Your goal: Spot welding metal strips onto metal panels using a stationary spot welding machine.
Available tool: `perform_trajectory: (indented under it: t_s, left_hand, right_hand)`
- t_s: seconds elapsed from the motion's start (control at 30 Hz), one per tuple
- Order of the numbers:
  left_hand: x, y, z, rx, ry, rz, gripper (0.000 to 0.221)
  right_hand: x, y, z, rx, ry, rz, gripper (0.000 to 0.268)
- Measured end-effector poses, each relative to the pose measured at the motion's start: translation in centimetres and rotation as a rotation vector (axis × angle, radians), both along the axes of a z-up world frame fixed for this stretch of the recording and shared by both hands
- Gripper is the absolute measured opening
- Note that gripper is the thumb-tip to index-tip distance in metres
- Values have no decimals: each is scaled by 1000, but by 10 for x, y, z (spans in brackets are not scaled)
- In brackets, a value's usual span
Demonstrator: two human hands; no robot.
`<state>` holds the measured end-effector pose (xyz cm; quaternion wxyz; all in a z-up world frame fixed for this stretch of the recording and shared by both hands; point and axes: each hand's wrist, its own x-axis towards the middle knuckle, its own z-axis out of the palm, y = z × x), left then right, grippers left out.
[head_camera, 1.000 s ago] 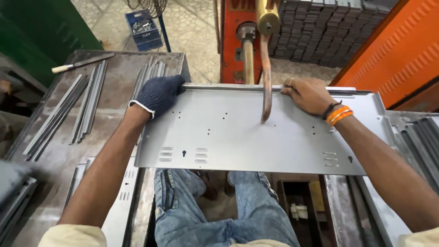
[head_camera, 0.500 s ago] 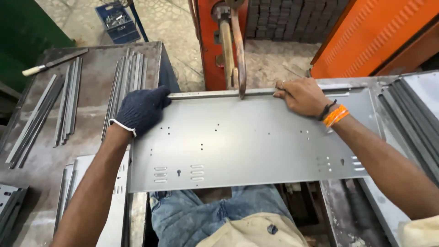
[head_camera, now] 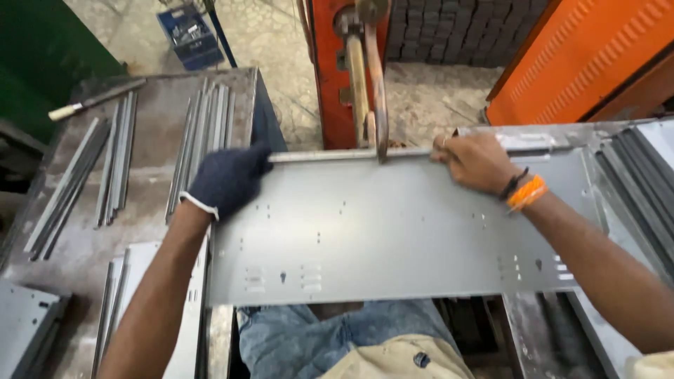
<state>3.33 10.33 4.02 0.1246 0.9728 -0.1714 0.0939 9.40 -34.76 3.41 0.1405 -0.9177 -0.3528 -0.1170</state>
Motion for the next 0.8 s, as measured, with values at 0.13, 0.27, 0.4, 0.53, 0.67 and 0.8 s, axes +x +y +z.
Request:
perform_trajectory:
  t_s: [0.13, 0.27, 0.4, 0.53, 0.67, 0.8]
  left_hand:
    - [4, 3, -1, 53, 46, 39, 21]
    - [2, 2, -4, 20, 21, 19, 16]
    - [9, -1, 3, 28, 58, 72, 17]
    - [0, 1, -2, 59, 53, 44, 17]
    - [3, 3, -1, 10, 11, 3, 19]
    - [4, -10, 2, 16, 35, 25, 19]
  right_hand:
    - [8, -1, -3, 18, 6, -14, 20]
    - [-1, -11, -11, 39, -83, 37, 20]
    - [10, -4, 7, 80, -129, 63, 25]
    - [0, 2, 3, -50, 26, -61, 27]
    - [1, 1, 5, -50, -25, -54, 38]
    - [-1, -3, 8, -30, -76, -56, 45]
